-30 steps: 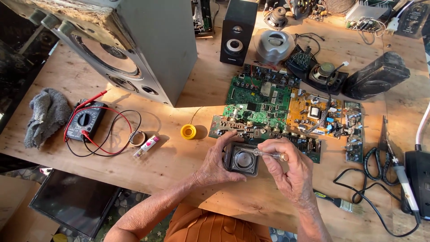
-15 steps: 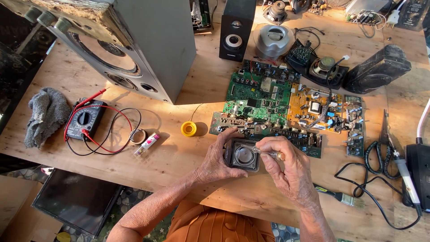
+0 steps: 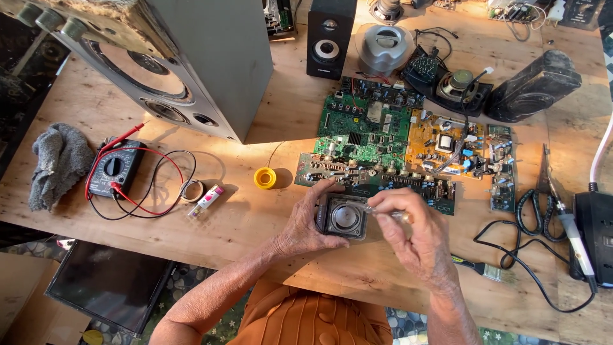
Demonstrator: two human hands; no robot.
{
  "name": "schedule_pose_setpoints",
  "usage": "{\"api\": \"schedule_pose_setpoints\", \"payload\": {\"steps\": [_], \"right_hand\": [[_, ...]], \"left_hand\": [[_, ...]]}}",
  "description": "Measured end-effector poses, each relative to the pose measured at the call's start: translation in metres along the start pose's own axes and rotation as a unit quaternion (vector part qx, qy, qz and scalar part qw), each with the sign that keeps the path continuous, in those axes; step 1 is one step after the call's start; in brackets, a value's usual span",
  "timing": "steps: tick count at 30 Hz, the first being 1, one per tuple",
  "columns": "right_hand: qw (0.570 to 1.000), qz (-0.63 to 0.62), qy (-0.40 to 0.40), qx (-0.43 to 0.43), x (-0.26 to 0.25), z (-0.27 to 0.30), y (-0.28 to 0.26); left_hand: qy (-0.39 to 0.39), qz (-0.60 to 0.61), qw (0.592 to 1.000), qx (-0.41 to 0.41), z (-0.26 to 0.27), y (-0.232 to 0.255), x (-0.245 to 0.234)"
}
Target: The person uses a screwdriver to remove screws from a small square electronic component on a wooden workbench. They then use their fingers to pull out a small cylindrical part from the component and place it on the table. The person continues to unscrew and remove parts from the component.
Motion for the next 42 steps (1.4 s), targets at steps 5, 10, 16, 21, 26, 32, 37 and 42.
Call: {"api": "schedule_pose_setpoints", "payload": {"steps": [5,10,16,21,26,32,37,42], "right_hand": [[0.994,-0.013,0.108,0.002,-0.023,0.029,0.027],[0.978,-0.063,0.183,0.075,-0.039,0.050,0.022],[0.952,-0.178,0.209,0.138,-0.027,0.083,0.055],[0.939,-0.216,0.200,0.178,-0.015,0.094,0.056],[0.914,-0.270,0.228,0.199,-0.001,0.102,0.061],[0.885,-0.311,0.247,0.243,0.014,0.104,0.065],[0.871,-0.333,0.274,0.237,0.019,0.103,0.065],[0.861,-0.349,0.281,0.238,0.022,0.102,0.062]], "left_hand": [[-0.043,-0.064,0.997,-0.015,-0.002,0.006,-0.001],[-0.099,-0.112,0.989,-0.011,0.001,0.009,0.003],[-0.101,-0.104,0.989,-0.013,0.003,0.011,0.004],[-0.065,-0.116,0.991,-0.006,0.006,0.011,0.000],[-0.019,-0.116,0.993,0.003,0.006,0.009,-0.009],[0.026,-0.120,0.992,0.004,0.010,-0.004,-0.020],[0.037,-0.100,0.994,0.011,0.008,-0.001,-0.022],[0.041,-0.085,0.995,0.023,0.006,0.001,-0.023]]}}
Point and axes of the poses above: each hand's wrist, its own z-axis away from the middle knuckle, its own x-axis out of the palm, y = z × x, the point moved 7 cm from there along -z, towards the middle knuckle, and after that the axes turned 12 degrees about z, right-handed, at the moved point
